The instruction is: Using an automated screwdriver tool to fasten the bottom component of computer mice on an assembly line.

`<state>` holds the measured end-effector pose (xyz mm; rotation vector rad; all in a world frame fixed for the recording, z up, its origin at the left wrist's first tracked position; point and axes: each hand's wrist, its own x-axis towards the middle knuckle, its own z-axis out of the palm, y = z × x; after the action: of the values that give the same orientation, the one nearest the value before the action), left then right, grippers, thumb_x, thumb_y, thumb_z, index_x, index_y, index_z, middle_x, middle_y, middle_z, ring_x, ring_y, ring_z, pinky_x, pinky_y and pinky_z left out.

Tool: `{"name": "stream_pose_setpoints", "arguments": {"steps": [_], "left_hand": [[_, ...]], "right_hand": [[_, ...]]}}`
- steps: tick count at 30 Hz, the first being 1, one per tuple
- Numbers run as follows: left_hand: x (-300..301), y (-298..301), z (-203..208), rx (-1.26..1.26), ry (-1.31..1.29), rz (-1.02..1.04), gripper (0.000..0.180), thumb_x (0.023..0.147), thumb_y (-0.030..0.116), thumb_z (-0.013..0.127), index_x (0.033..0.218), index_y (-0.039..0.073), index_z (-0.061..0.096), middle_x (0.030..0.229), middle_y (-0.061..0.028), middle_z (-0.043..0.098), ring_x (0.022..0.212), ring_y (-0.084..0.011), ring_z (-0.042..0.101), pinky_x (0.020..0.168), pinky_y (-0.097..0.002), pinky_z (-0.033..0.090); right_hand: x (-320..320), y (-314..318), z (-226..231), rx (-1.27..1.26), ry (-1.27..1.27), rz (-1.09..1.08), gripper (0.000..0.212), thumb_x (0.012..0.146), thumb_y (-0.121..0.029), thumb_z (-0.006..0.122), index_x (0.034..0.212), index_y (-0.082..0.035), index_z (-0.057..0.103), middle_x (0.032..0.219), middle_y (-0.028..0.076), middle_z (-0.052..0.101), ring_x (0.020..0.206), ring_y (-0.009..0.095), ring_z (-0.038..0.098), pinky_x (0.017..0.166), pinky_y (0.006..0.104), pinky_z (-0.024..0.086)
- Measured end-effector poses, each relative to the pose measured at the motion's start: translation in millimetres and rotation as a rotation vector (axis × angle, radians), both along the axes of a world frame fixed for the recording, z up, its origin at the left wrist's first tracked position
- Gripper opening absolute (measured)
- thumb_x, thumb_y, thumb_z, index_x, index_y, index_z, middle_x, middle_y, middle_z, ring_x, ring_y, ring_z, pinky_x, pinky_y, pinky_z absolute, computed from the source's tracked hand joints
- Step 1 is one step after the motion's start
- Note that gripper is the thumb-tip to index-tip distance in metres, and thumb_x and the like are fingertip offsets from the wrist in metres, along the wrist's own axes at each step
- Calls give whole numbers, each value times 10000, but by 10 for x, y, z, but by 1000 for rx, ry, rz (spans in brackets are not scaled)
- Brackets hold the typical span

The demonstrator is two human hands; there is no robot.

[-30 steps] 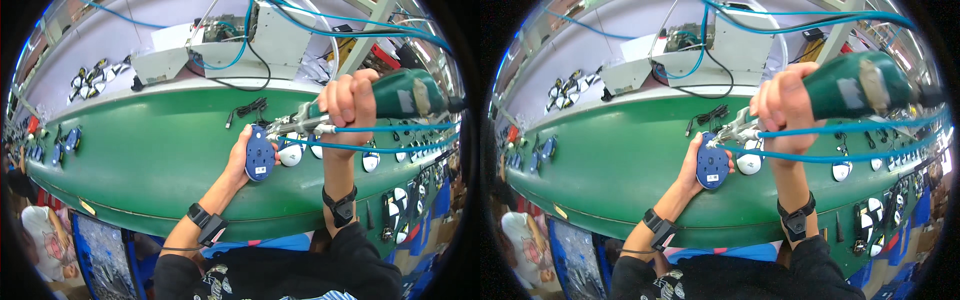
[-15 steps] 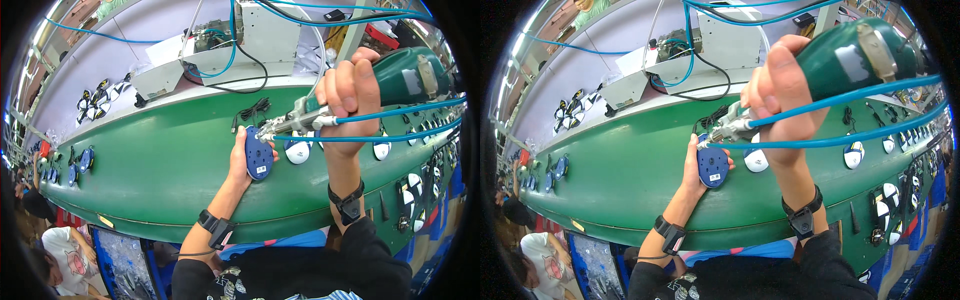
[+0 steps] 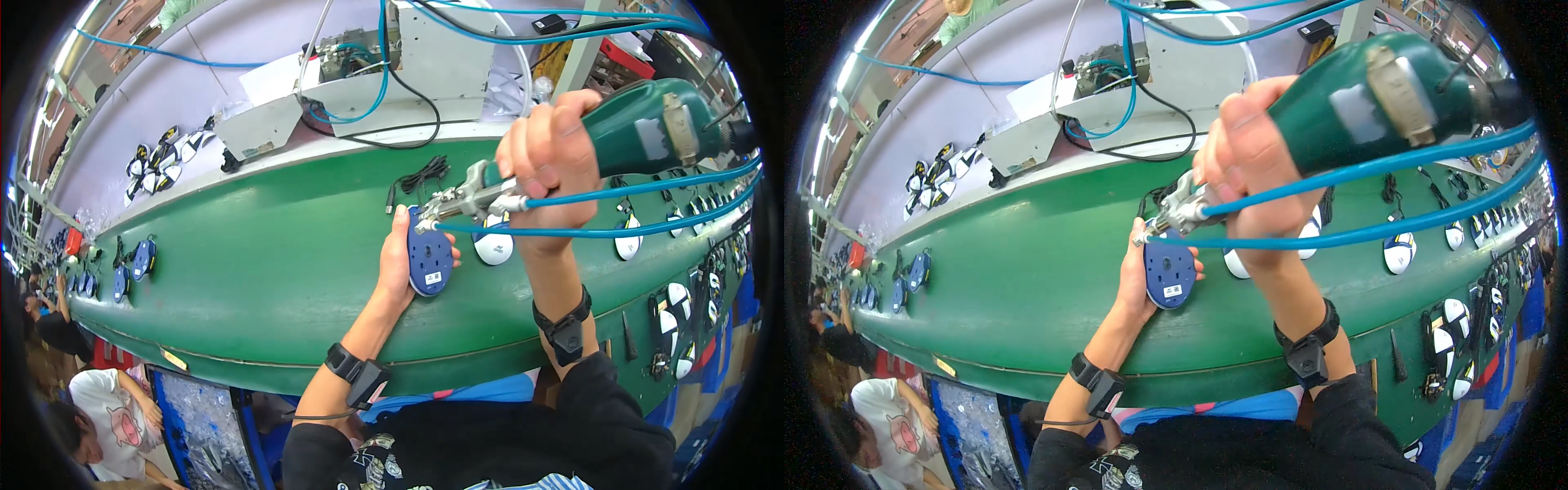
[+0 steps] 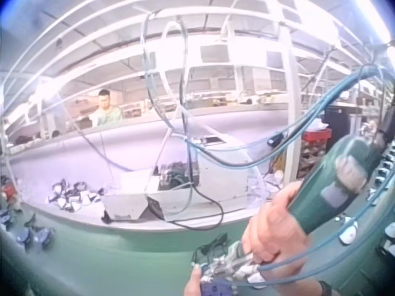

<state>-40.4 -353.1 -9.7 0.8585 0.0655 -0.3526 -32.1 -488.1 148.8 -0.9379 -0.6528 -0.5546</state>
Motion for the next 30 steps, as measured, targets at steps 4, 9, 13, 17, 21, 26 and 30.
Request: {"name": "stream_pose_setpoints", "arguments": {"steps": [4,9,13,17,21,26,30], "left_hand": [[139,191,-234,235,-131,3,693,960,632,320,1124,-12,517,919,-188,646,752,-276,682,699,-402,593],[143,103,17,35,-41,210,664,936,655,362,1073,31,542,892,-168,640,818,-273,672,742,-433,591],[127,208,-37,-113,-39,183,670,932,662,354,1056,40,570,896,-167,644,822,-262,672,737,-445,597],[133,206,-38,-89,-71,204,672,936,657,346,1049,33,568,892,-162,645,797,-249,675,688,-425,605],[124,188,45,-132,-73,211,671,941,647,342,1039,24,572,875,-166,652,742,-240,676,648,-399,603],[132,199,35,-114,-79,212,665,946,636,336,1035,21,575,866,-173,660,711,-241,675,631,-383,593],[120,191,-8,-162,-48,233,659,949,627,343,1026,16,577,860,-165,645,746,-252,665,665,-421,584]], "right_hand": [[41,67,-13,-28,48,-73,96,1010,-178,442,987,-88,465,563,-69,326,448,37,329,490,231,365],[-114,-368,190,75,-84,96,180,1030,-189,400,1119,-65,495,584,-85,318,461,22,301,521,203,333],[-129,-138,146,8,109,-49,142,1017,-160,419,1093,-64,490,564,-81,310,445,31,303,492,214,344],[-103,-7,105,-62,181,-86,139,971,-162,510,1043,-46,484,544,-69,330,431,34,323,469,223,356],[-97,30,88,-62,181,-73,132,957,-162,531,1004,-49,481,535,-59,340,420,34,319,460,222,355],[-88,52,69,-63,172,-51,114,958,-157,529,965,-61,468,533,-56,335,414,34,312,454,222,359],[-64,49,-11,-20,146,21,156,920,-143,589,913,-47,467,540,-32,388,411,51,356,430,232,364]]}}
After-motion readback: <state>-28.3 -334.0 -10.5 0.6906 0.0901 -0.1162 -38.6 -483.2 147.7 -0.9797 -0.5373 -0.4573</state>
